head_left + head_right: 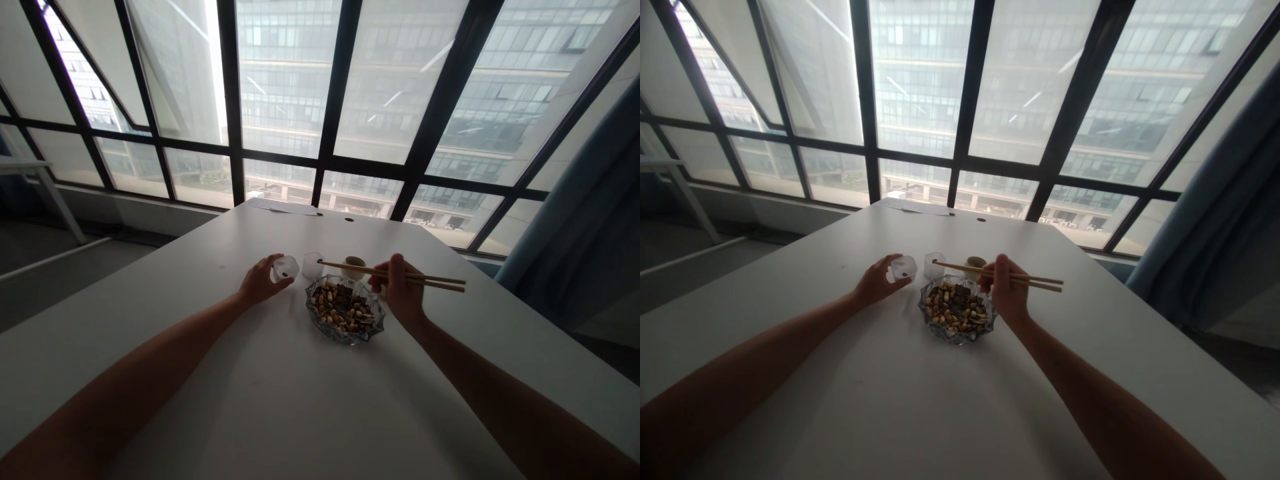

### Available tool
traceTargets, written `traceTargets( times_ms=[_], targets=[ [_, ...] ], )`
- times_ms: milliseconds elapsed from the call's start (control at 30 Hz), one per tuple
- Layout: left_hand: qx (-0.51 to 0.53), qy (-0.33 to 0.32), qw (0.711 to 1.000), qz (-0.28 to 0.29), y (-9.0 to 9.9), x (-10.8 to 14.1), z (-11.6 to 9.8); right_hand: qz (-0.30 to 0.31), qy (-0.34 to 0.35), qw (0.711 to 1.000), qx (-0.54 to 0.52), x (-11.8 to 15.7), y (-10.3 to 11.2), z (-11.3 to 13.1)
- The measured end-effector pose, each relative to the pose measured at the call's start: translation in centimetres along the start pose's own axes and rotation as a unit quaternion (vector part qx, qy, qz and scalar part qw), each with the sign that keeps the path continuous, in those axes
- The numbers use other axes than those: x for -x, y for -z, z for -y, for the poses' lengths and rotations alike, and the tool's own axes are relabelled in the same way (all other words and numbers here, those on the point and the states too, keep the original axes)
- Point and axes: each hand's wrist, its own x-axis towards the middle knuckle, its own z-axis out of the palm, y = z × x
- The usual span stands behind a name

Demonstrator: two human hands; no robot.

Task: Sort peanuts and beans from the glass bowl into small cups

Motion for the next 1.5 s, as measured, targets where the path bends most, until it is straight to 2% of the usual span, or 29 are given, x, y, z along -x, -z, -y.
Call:
traceTargets(
  times_ms=[67, 167, 233, 300, 400, 567, 633, 700, 833, 900, 967, 1100, 1167, 1300, 1500],
  targets=[
    [-0.001, -0.006, 1.000, -0.001, 0.0, 0.0, -0.1, 0.042, 0.017, 0.999, -0.003, -0.2, -2.5, 0.4],
    [-0.002, -0.016, 1.000, -0.002, 0.1, 0.1, -0.2, 0.131, 0.016, 0.991, 0.022, -0.5, -5.7, -0.4],
    [-0.003, -0.021, 1.000, -0.005, 0.1, 0.1, -0.3, 0.210, 0.008, 0.976, 0.056, -0.8, -6.9, -1.2],
    [-0.005, -0.025, 1.000, -0.006, 0.1, 0.1, -0.2, 0.238, -0.006, 0.968, 0.077, -1.1, -7.3, -1.8],
    [-0.004, -0.026, 1.000, -0.001, 0.0, 0.0, -0.1, 0.185, -0.019, 0.981, 0.062, -1.7, -6.3, -1.5],
    [-0.003, -0.006, 1.000, 0.012, 0.2, 0.1, -0.3, 0.106, -0.021, 0.993, 0.050, -1.8, -2.5, 0.1],
    [-0.006, 0.001, 1.000, 0.020, 0.4, 0.1, -0.5, 0.093, -0.026, 0.993, 0.068, -1.4, -1.1, 0.4],
    [-0.009, 0.007, 1.000, 0.027, 0.6, 0.1, -0.6, 0.121, -0.034, 0.987, 0.100, -0.9, 0.1, 0.3],
    [-0.011, 0.007, 1.000, 0.028, 0.7, 0.1, -0.6, 0.222, -0.023, 0.960, 0.172, -0.4, 1.9, 0.2],
    [-0.011, 0.004, 1.000, 0.027, 0.7, 0.0, -0.6, 0.244, -0.010, 0.951, 0.192, -0.6, 2.7, 0.6],
    [-0.011, 0.003, 1.000, 0.026, 0.7, 0.0, -0.6, 0.241, -0.003, 0.950, 0.196, -0.9, 3.2, 1.1],
    [-0.011, 0.000, 1.000, 0.025, 0.6, 0.1, -0.4, 0.192, 0.001, 0.967, 0.165, -0.9, 3.3, 1.2],
    [-0.012, 0.000, 1.000, 0.024, 0.6, 0.1, -0.4, 0.206, 0.002, 0.967, 0.147, -0.7, 3.1, 0.6],
    [-0.014, 0.006, 1.000, 0.025, 0.7, 0.1, -0.4, 0.271, 0.020, 0.950, 0.152, -0.2, 2.6, -0.3],
    [-0.015, 0.016, 0.999, 0.029, 0.7, 0.0, -0.4, 0.266, -0.002, 0.954, 0.136, -0.2, 2.4, -0.1]
  ],
)
